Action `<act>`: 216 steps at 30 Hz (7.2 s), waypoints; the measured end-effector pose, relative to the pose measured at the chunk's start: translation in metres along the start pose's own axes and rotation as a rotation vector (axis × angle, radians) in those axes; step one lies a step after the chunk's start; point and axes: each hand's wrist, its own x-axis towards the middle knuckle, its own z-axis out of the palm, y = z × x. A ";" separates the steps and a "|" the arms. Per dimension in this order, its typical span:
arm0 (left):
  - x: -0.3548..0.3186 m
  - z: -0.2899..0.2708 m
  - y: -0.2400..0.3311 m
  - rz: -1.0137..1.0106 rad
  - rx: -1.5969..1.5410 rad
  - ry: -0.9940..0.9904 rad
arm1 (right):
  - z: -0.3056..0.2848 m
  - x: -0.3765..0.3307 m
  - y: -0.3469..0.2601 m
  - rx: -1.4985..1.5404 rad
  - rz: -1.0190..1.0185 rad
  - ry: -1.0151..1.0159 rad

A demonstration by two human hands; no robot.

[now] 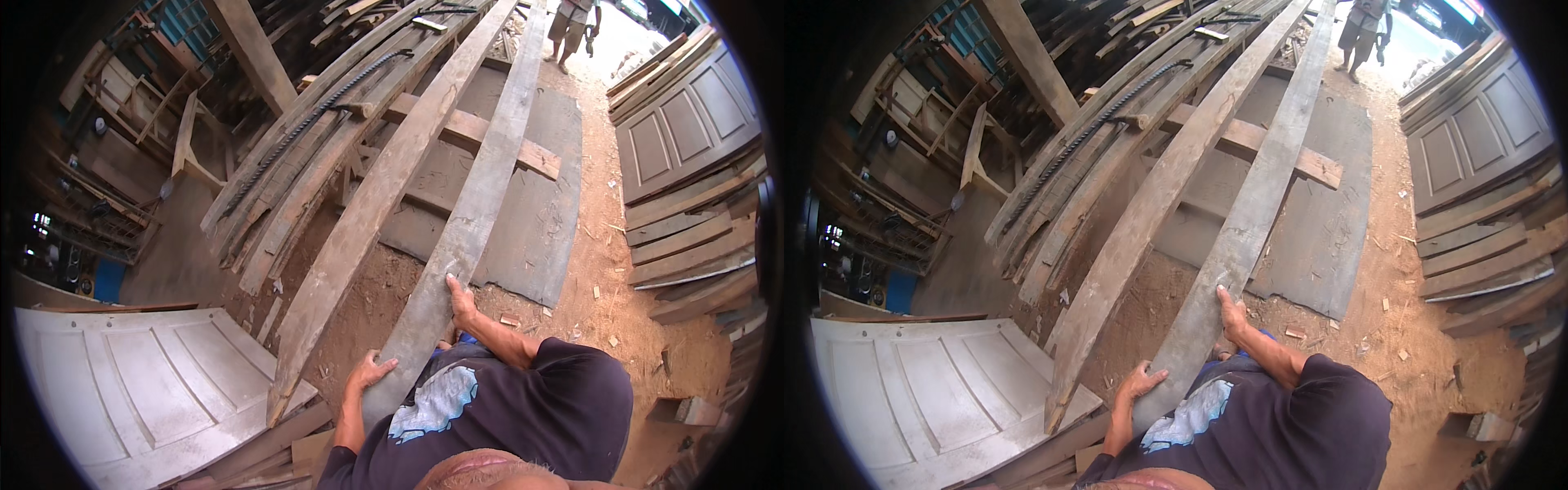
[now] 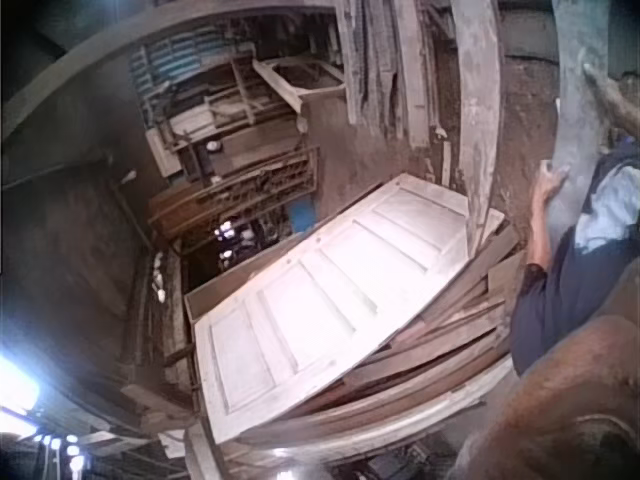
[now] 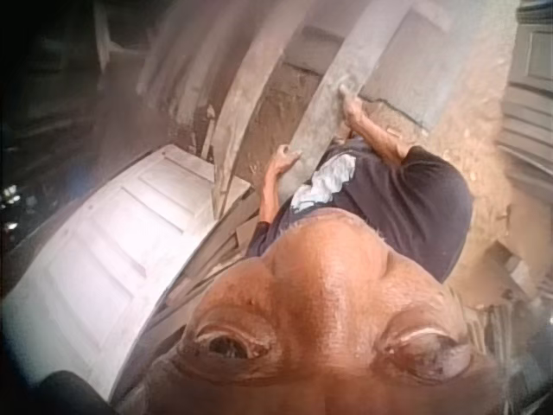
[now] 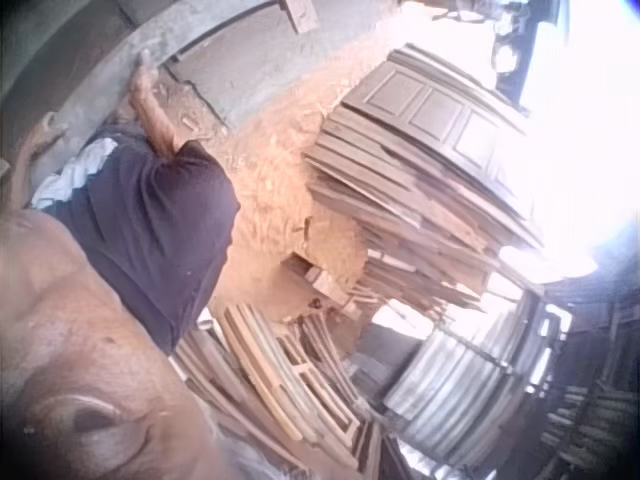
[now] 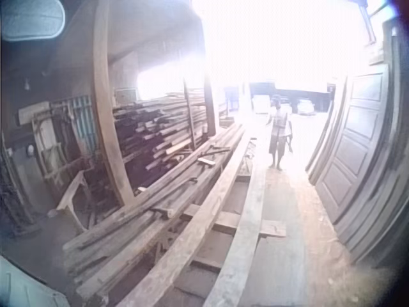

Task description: The person walks through a cluttered woodworking shop, picks up a long wooden plank, and carries it to a workbench. They place the plank on the bench and adjust its position.

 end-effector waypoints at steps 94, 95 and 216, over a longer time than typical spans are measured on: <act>-0.134 0.261 0.037 -0.036 -0.573 -0.352 | -0.237 -0.021 -0.083 0.432 -0.119 -0.169; -0.146 0.264 0.053 -0.075 -0.578 -0.368 | -0.253 -0.012 -0.082 0.403 -0.101 -0.118; -0.260 0.372 0.043 -0.008 -0.859 -0.164 | -0.322 -0.022 -0.002 0.264 0.019 -0.180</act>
